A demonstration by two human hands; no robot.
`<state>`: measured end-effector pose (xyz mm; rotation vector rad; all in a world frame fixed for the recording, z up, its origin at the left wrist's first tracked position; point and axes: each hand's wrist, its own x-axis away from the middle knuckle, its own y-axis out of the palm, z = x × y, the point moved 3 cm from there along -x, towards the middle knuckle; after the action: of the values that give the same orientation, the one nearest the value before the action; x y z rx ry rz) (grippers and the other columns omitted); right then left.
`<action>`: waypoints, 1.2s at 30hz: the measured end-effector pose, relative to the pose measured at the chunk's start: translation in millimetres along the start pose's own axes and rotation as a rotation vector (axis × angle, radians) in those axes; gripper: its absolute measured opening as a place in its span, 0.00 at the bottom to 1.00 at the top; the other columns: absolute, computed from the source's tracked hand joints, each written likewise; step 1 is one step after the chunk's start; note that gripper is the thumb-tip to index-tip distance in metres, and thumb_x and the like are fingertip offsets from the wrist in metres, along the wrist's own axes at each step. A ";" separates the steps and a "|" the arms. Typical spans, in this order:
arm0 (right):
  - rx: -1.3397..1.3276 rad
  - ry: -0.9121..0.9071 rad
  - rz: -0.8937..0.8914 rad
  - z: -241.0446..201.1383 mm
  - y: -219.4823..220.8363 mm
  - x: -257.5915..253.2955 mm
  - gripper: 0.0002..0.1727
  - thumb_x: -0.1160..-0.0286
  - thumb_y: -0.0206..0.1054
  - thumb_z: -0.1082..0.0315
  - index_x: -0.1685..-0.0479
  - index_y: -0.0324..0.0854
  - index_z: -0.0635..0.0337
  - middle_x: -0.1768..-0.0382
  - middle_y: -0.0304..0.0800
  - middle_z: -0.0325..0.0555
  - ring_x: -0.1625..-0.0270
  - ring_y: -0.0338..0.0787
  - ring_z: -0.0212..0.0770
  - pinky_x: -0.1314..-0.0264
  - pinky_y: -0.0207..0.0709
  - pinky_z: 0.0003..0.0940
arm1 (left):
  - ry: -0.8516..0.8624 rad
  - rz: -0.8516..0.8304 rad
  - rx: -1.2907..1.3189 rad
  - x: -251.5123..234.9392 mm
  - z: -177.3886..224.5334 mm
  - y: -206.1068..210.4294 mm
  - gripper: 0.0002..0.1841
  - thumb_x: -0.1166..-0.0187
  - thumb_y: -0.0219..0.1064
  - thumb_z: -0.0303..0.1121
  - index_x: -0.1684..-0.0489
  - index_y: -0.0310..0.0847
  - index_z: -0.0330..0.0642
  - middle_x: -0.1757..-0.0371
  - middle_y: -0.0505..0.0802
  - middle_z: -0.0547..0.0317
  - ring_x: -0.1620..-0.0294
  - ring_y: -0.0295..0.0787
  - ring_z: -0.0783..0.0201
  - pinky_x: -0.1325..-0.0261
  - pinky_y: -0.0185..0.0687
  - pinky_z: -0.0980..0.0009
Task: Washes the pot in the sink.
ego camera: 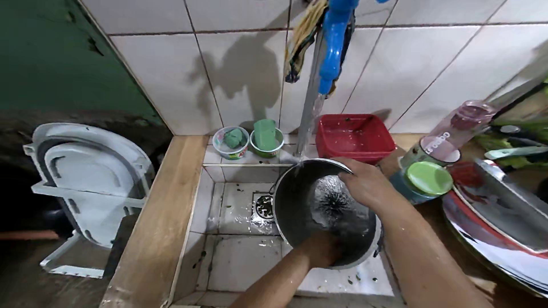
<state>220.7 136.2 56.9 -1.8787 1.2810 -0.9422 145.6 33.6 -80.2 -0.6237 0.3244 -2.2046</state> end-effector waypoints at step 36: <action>0.060 0.192 0.114 22.3 -7.8 12.2 0.24 0.11 0.56 0.73 0.18 0.75 0.48 0.34 0.87 0.63 0.32 0.87 0.68 0.32 0.75 0.73 | -0.242 0.781 0.196 40.8 -48.9 -118.9 0.38 0.16 0.68 0.40 0.08 0.52 0.43 0.21 0.77 0.36 0.28 0.82 0.42 0.29 0.79 0.44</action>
<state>246.3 129.7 54.2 -1.6830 1.4386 -1.1085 21.0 80.2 -58.0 -0.5285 0.1770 -1.3777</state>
